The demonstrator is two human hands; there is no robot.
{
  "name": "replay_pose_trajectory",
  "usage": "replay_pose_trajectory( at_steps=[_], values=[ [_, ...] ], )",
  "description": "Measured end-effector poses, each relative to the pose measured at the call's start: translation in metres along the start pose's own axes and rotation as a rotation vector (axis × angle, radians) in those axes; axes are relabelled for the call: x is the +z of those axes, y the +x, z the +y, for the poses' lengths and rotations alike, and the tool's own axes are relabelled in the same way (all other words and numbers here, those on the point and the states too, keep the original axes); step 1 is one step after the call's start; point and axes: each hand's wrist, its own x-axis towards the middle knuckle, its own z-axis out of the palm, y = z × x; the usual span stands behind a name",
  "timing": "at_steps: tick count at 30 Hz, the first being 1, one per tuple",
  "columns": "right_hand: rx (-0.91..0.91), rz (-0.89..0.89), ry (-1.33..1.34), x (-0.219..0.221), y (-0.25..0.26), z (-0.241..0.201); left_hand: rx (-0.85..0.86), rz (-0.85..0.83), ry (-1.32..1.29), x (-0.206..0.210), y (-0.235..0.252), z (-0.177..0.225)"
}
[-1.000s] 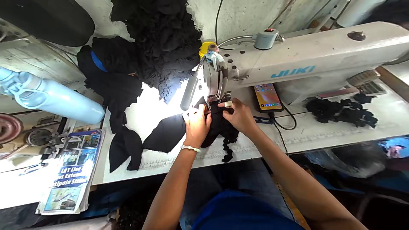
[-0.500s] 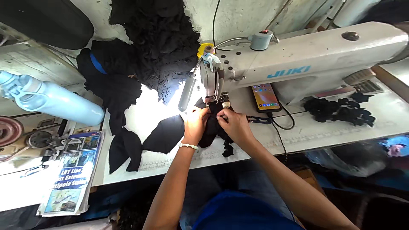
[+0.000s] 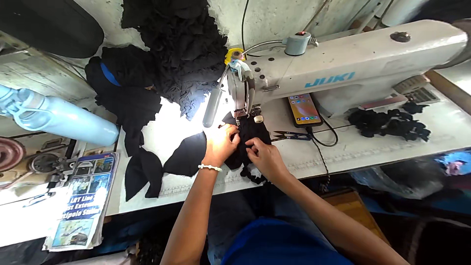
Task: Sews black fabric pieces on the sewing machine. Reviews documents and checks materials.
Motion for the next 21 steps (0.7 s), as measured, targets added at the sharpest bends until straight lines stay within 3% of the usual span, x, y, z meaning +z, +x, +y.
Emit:
replay_pose_trajectory(
  at_steps=[5,9,11,15,21],
  values=[
    [0.123,-0.143,0.12,-0.008,0.001,-0.015,-0.054,0.094,0.089,0.013,-0.001,0.007],
    [0.159,-0.438,0.067,-0.028,0.013,-0.016,-0.049,0.171,0.141,0.021,-0.007,0.011],
    [0.117,-0.39,0.015,-0.039,0.024,-0.015,-0.051,0.186,0.118,0.021,-0.011,0.01],
    [0.028,-0.073,-0.032,-0.025,0.058,-0.007,-0.086,0.187,0.117,0.021,-0.016,0.011],
    [0.207,-0.091,-0.038,-0.009,0.083,-0.002,-0.101,0.207,0.143,0.025,-0.021,0.012]
  ],
)
